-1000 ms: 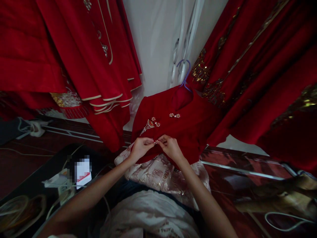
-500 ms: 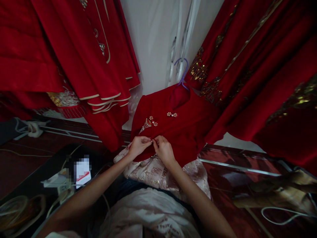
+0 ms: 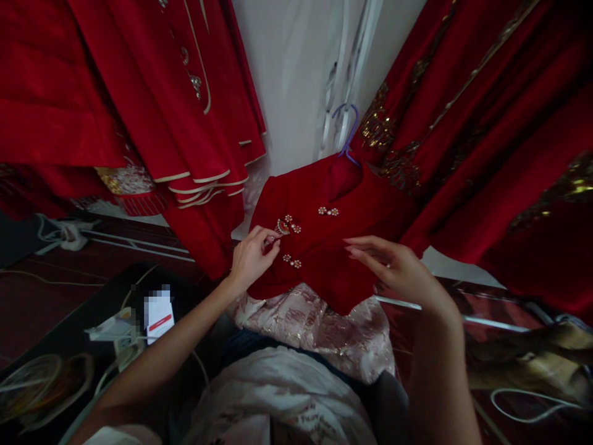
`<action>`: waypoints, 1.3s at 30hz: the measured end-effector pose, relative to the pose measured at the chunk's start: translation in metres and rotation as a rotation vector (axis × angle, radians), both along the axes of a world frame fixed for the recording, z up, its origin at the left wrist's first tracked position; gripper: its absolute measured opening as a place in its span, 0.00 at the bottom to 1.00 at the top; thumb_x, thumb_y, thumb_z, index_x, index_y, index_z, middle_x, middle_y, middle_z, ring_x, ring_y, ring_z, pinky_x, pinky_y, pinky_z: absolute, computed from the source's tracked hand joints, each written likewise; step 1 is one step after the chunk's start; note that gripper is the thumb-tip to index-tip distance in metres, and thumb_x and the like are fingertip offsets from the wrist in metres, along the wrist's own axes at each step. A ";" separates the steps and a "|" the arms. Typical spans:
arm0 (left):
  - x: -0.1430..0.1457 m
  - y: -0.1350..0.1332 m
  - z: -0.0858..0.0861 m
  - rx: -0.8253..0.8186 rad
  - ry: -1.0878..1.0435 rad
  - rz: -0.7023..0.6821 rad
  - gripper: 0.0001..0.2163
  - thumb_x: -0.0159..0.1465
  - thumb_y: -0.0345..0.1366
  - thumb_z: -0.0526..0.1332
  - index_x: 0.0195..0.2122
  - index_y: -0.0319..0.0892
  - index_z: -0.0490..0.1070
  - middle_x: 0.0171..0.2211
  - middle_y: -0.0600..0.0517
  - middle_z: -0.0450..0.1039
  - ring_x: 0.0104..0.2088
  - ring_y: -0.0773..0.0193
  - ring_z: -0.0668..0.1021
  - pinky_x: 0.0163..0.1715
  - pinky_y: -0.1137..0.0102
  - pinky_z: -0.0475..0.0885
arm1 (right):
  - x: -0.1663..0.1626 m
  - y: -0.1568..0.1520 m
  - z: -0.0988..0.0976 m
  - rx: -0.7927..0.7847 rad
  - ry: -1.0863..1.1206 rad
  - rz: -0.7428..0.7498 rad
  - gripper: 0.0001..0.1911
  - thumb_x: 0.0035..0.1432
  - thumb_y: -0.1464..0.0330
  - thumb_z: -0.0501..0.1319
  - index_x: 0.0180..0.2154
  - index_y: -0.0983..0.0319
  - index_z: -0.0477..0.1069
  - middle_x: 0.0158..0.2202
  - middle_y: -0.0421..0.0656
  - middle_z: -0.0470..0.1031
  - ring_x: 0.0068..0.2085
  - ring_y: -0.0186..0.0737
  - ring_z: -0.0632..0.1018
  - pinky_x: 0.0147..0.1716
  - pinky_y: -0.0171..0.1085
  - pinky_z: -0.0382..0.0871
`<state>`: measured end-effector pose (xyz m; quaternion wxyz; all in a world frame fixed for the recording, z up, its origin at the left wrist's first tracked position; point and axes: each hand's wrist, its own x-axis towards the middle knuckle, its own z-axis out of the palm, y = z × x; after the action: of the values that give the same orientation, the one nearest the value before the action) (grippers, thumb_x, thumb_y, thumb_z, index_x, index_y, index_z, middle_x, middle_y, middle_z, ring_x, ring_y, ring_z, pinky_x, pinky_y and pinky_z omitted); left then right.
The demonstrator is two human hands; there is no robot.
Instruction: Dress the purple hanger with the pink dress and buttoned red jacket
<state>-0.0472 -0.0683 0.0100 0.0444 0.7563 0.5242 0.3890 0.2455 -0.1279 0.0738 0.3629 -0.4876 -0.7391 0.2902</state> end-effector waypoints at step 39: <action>0.019 0.000 -0.064 -0.136 0.062 -0.276 0.03 0.64 0.36 0.59 0.37 0.43 0.67 0.36 0.53 0.72 0.39 0.62 0.74 0.41 0.66 0.70 | -0.008 0.010 -0.005 -0.006 0.071 -0.024 0.16 0.61 0.61 0.59 0.48 0.60 0.73 0.43 0.45 0.80 0.44 0.40 0.81 0.48 0.40 0.75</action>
<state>-0.0285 -0.0683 -0.0536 0.1324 0.8280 0.4415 0.3192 0.2373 -0.1179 0.0692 0.3910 -0.4869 -0.7190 0.3050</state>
